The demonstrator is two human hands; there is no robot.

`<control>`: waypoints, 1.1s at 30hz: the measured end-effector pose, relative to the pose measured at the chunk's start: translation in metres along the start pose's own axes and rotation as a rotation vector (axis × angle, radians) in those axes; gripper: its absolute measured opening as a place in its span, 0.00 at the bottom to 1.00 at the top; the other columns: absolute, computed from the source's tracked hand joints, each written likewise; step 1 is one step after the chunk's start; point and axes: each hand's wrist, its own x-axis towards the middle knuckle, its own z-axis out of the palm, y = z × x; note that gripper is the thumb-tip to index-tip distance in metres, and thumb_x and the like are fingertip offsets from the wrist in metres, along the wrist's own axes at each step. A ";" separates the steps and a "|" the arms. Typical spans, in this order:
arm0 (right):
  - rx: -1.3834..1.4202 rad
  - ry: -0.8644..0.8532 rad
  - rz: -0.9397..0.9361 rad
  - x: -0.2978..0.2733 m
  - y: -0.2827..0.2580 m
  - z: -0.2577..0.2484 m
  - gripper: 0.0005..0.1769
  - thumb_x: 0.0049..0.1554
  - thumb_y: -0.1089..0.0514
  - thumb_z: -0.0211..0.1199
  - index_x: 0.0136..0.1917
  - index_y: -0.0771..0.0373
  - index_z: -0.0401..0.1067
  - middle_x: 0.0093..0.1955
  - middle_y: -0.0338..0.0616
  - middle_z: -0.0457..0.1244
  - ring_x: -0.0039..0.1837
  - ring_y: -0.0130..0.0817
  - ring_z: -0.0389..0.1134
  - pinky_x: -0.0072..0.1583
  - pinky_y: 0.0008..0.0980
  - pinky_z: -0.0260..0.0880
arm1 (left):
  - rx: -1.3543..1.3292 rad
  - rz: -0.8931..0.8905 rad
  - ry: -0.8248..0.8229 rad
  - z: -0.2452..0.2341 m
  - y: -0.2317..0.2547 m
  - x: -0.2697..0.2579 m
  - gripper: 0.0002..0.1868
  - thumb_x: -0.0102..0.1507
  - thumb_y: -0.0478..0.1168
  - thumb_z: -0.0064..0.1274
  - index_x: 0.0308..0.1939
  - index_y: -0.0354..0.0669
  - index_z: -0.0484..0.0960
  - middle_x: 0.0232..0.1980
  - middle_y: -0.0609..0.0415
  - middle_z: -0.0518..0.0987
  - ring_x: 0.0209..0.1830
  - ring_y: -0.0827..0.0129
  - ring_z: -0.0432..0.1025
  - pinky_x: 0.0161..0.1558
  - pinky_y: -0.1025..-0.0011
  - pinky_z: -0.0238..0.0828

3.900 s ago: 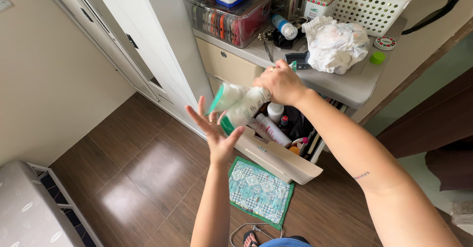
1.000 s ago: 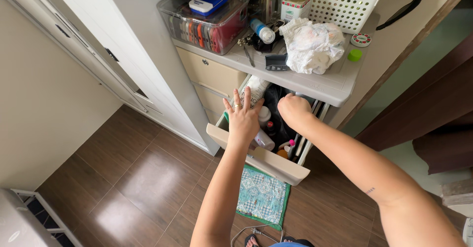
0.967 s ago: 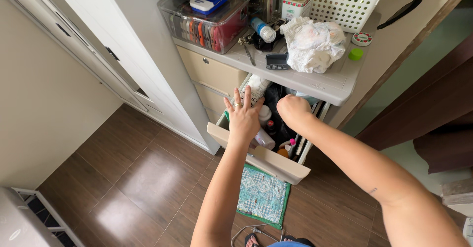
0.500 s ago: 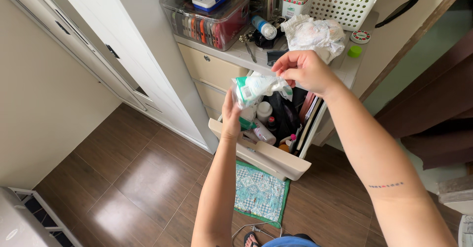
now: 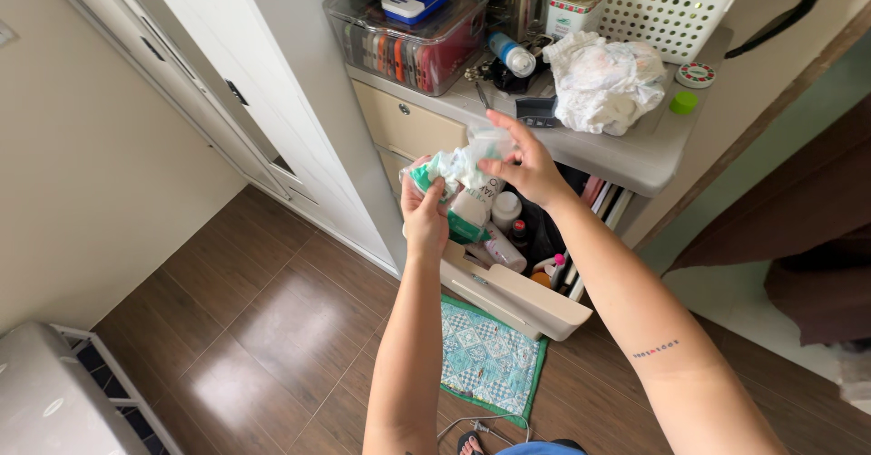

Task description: The person places a folded stack of clothes into a closet, organizes small electronics and cables on a desk, and puts away baby supplies into a drawer.

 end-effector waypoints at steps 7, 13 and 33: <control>0.302 0.248 0.185 -0.011 0.070 -0.016 0.09 0.61 0.66 0.68 0.56 0.61 0.77 0.52 0.52 0.70 0.44 0.32 0.71 0.45 0.32 0.73 | 0.019 0.003 0.026 0.015 0.013 -0.003 0.33 0.66 0.24 0.44 0.76 0.44 0.61 0.55 0.53 0.76 0.53 0.70 0.73 0.55 0.60 0.81; 0.292 0.377 -0.116 -0.014 0.044 -0.026 0.07 0.63 0.68 0.65 0.54 0.62 0.77 0.61 0.47 0.68 0.52 0.28 0.70 0.56 0.30 0.72 | 0.051 0.018 0.081 -0.002 0.004 0.001 0.31 0.71 0.29 0.44 0.78 0.49 0.61 0.51 0.53 0.76 0.33 0.76 0.67 0.26 0.77 0.65; 0.372 0.058 0.030 0.050 -0.008 0.060 0.06 0.61 0.63 0.72 0.50 0.68 0.78 0.38 0.40 0.67 0.38 0.23 0.65 0.41 0.26 0.68 | 0.631 0.191 0.234 -0.012 0.110 -0.107 0.18 0.62 0.32 0.62 0.56 0.31 0.79 0.46 0.58 0.83 0.45 0.77 0.75 0.48 0.75 0.75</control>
